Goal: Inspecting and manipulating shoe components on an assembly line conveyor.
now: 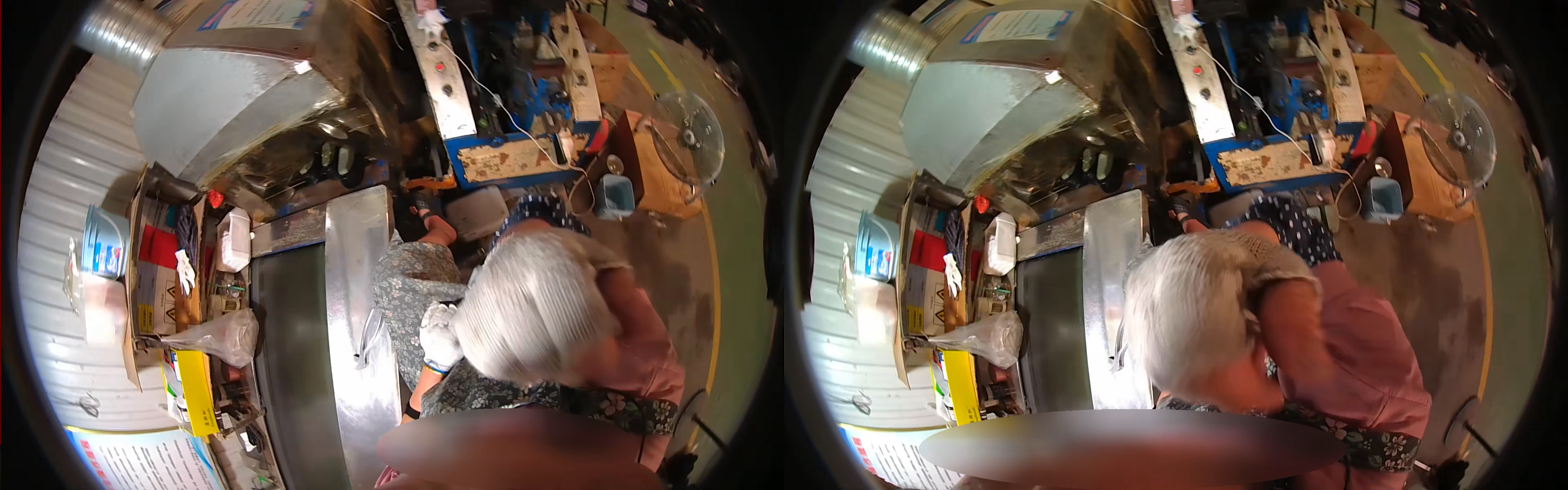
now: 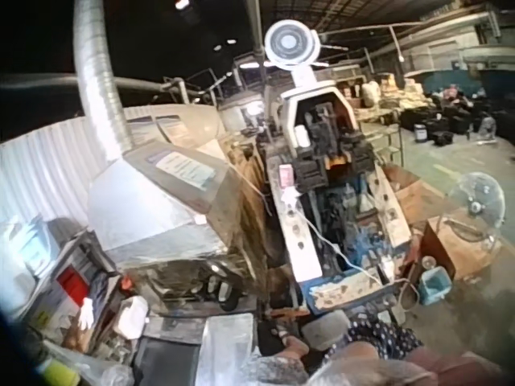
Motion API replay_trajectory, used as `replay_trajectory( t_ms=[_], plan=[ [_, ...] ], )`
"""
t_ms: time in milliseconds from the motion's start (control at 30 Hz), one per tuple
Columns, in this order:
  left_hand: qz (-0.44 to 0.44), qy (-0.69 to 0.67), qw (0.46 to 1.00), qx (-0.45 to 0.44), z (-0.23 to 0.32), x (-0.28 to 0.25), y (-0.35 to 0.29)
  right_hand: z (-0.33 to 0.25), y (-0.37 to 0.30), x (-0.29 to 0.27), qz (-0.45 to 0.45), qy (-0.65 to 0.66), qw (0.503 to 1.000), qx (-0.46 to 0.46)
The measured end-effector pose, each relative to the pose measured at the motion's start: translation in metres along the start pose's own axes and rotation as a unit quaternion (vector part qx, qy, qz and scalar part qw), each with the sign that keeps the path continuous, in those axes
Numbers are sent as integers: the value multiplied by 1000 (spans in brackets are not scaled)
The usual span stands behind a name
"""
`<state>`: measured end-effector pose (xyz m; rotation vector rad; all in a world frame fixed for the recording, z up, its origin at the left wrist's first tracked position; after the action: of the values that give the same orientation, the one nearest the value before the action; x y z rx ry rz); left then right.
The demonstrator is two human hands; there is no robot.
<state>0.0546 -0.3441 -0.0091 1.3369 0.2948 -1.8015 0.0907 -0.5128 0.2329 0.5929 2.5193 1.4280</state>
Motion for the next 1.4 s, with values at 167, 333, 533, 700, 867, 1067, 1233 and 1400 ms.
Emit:
replay_trajectory(
  t_ms=[167,333,533,700,867,1067,1233,1400],
  plan=[
    [59,11,997,41,12,-12,10,-13,5,4,-73,43,996,-29],
    [32,-43,999,6,21,-21,18,-18,2,8,-109,69,991,-33],
    [55,-25,998,15,29,-30,20,-21,0,15,-153,98,983,-34],
    [55,-23,998,9,30,-27,16,-17,-5,22,-182,139,973,-32],
    [47,-11,999,-3,28,-22,11,-13,-10,26,-205,170,963,-43],
    [44,3,999,-5,30,-19,14,-8,-13,26,-223,182,957,-44],
    [54,7,998,13,27,-16,19,-8,-14,24,-241,188,951,-50],
    [54,13,998,36,19,-6,17,-5,-11,25,-213,151,961,-93]
  ],
)
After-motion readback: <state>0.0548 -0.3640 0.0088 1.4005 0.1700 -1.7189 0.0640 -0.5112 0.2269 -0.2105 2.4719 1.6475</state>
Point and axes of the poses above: each hand's wrist, its own y-axis towards the middle knuckle, its own x-axis out of the palm, z = x × y, the point moved 3 cm from there along y, towards the middle knuckle, and after that the axes turned 6 degrees about -x, right-handed, at the moved point
